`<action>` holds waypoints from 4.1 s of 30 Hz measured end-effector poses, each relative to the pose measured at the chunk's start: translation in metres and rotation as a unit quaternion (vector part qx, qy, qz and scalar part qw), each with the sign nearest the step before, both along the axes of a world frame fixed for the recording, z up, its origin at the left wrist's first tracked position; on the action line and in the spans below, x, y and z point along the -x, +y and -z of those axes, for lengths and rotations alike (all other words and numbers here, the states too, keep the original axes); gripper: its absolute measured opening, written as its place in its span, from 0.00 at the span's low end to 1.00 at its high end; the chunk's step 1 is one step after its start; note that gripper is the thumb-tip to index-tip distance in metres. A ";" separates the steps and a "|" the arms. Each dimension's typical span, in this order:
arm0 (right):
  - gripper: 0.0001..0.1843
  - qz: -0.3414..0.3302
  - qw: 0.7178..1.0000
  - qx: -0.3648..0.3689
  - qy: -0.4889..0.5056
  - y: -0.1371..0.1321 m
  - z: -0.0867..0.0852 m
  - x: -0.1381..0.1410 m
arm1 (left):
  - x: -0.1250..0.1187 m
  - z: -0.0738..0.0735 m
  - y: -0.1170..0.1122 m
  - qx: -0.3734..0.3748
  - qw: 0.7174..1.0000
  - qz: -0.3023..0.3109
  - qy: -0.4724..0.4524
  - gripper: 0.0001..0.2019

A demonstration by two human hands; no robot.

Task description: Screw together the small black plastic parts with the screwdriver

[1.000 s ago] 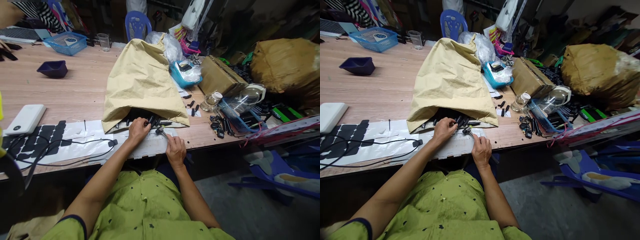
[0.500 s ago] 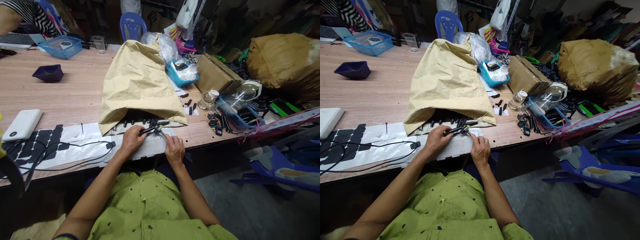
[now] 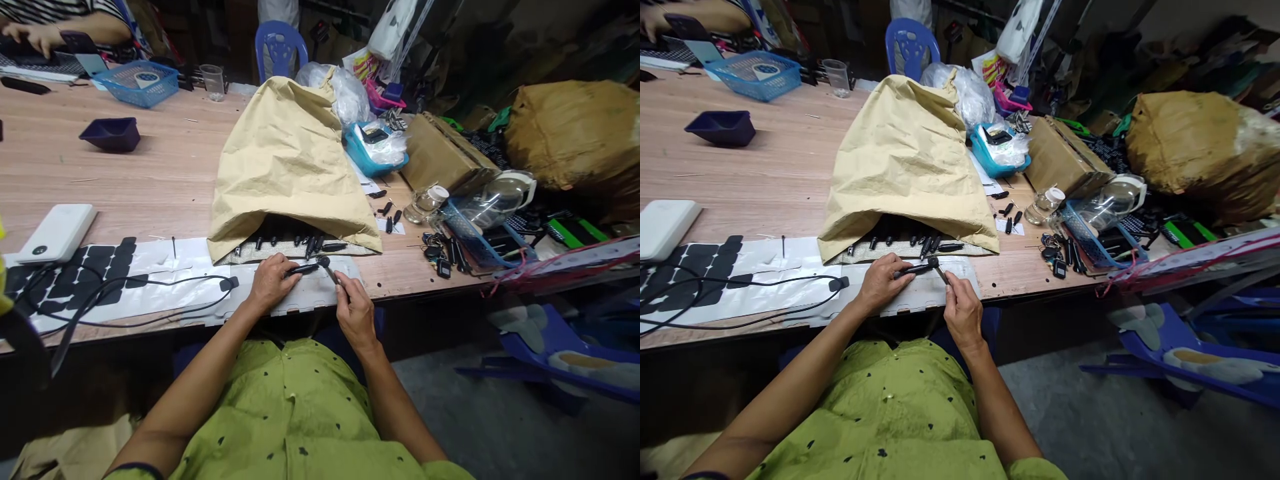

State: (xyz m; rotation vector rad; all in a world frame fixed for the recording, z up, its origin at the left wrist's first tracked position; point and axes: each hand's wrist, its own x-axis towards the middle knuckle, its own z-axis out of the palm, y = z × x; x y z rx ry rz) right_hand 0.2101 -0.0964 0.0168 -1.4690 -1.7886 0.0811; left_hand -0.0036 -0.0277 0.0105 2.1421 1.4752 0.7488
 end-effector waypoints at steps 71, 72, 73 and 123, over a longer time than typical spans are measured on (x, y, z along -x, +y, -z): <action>0.16 0.130 0.959 -0.113 -0.227 0.021 0.026 -0.004 | -0.056 -0.058 0.034 0.127 0.977 -0.137 0.100 0.11; 0.16 0.130 0.958 -0.115 -0.226 0.021 0.026 -0.003 | -0.057 -0.058 0.035 0.129 0.975 -0.136 0.121 0.11; 0.15 0.130 0.958 -0.118 -0.226 0.021 0.025 -0.002 | -0.058 -0.057 0.035 0.129 0.973 -0.133 0.136 0.11; 0.19 -0.083 0.995 0.046 0.021 -0.006 -0.010 0.009 | -0.014 -0.024 -0.004 0.088 0.996 -0.032 0.013 0.08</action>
